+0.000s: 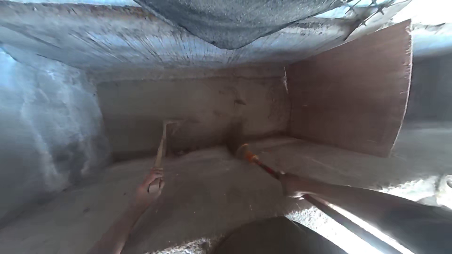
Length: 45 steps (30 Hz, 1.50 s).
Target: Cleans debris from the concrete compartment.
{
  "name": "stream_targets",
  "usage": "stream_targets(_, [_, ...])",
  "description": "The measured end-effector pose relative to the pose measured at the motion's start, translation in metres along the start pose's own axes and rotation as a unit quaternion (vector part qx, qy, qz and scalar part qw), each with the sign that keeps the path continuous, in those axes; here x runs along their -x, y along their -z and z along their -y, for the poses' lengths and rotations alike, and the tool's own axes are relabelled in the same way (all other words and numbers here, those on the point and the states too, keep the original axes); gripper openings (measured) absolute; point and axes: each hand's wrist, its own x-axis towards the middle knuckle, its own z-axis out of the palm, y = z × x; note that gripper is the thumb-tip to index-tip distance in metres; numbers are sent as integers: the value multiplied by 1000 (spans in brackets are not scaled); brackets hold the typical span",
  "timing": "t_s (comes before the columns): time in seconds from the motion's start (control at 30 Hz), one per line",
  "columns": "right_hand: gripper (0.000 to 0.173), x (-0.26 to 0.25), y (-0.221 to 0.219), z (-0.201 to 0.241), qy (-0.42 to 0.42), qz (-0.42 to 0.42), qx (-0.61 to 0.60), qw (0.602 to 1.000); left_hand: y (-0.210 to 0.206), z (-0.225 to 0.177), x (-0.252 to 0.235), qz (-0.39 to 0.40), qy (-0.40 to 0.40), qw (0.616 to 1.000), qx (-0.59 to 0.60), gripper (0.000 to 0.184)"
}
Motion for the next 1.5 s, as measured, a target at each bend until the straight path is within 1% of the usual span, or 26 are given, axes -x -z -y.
stream_targets(0.1, [75, -22, -4, 53, 115, 12, -14, 993, 5, -8, 0, -4, 37, 999, -17, 28])
stream_targets(0.17, [78, -13, -8, 74, 144, 23, -20, 989, 6, -11, 1, 4, 58, 998, -30, 30])
stream_targets(0.23, [81, 13, -14, 76, 154, 37, -29, 987, 4, -12, 2, -1, 61, 998, -34, 30])
stream_targets(0.3, [75, 44, -19, 57, 156, 28, -39, 987, 5, -9, 1, -8, 48, 998, -29, 29])
stream_targets(0.37, [80, 73, -25, 23, 122, 6, -24, 992, 6, -7, 1, -22, 40, 999, -14, 30])
stream_targets(0.4, [84, 86, -27, 3, 88, -4, -14, 996, 6, -5, 2, -31, 35, 999, -9, 30])
stream_targets(0.47, [84, 110, -21, -35, -1, -31, -3, 1000, 5, -3, 1, -47, 29, 998, -3, 27])
stream_targets(0.53, [82, 119, -5, -65, -79, -90, 14, 993, 4, -3, -1, -57, 16, 998, -5, 26])
stream_targets(0.57, [83, 117, 7, -76, -108, -133, 22, 985, 4, -2, -1, -58, 15, 998, -7, 27])
stream_targets(0.6, [83, 112, 21, -83, -128, -176, 31, 975, 4, -3, -1, -59, 14, 998, -7, 27])
stream_targets(0.63, [79, 106, 40, -83, -142, -199, 43, 969, 4, -2, -2, -58, 12, 998, -7, 27])
stream_targets(0.7, [65, 85, 78, -70, -149, -215, 60, 963, 4, -2, -4, -57, 14, 998, -11, 27])
stream_targets(0.73, [61, 68, 91, -59, -144, -218, 67, 963, 3, -2, -2, -59, 21, 998, -10, 27])
stream_targets(0.8, [65, 31, 99, -30, -112, -201, 85, 970, 3, 1, 0, -59, 25, 998, -14, 27])
stream_targets(0.83, [66, 16, 95, -11, -81, -186, 88, 975, 3, 1, -2, -57, 23, 998, -15, 27])
stream_targets(0.9, [64, -3, 71, 24, -10, -146, 76, 986, 3, -1, -2, -51, 28, 998, -13, 27])
stream_targets(0.93, [62, -5, 55, 38, 24, -127, 70, 989, 4, -3, -2, -53, 30, 998, -12, 27])
stream_targets(1.0, [69, 4, 27, 54, 73, -87, 74, 991, 2, -6, -5, -58, 37, 998, -11, 28])
stream_targets(1.1, [86, 29, -9, 45, 128, -49, 78, 988, 3, -8, -1, -47, 61, 997, -13, 30])
stream_targets(1.13, [87, 44, -18, 39, 125, -43, 69, 989, 5, -8, -1, -39, 59, 997, -15, 31])
stream_targets(1.17, [84, 61, -23, 33, 103, -39, 65, 992, 6, -7, -2, -37, 56, 998, -16, 30])
stream_targets(1.23, [85, 89, -28, 15, 41, -44, 56, 997, 7, -8, -1, -36, 55, 998, -15, 31])
stream_targets(1.33, [82, 111, -14, -25, -63, -108, 57, 991, 3, -8, -4, -55, 38, 998, -10, 32])
stream_targets(1.37, [80, 111, -5, -39, -92, -139, 58, 984, 2, -8, -5, -57, 30, 998, -14, 31])
stream_targets(1.43, [79, 95, 25, -54, -143, -171, 64, 973, 2, -8, -8, -57, 20, 998, -20, 29])
stream_targets(1.5, [70, 63, 50, -55, -147, -176, 81, 970, 2, -8, -8, -53, 22, 998, -14, 29])
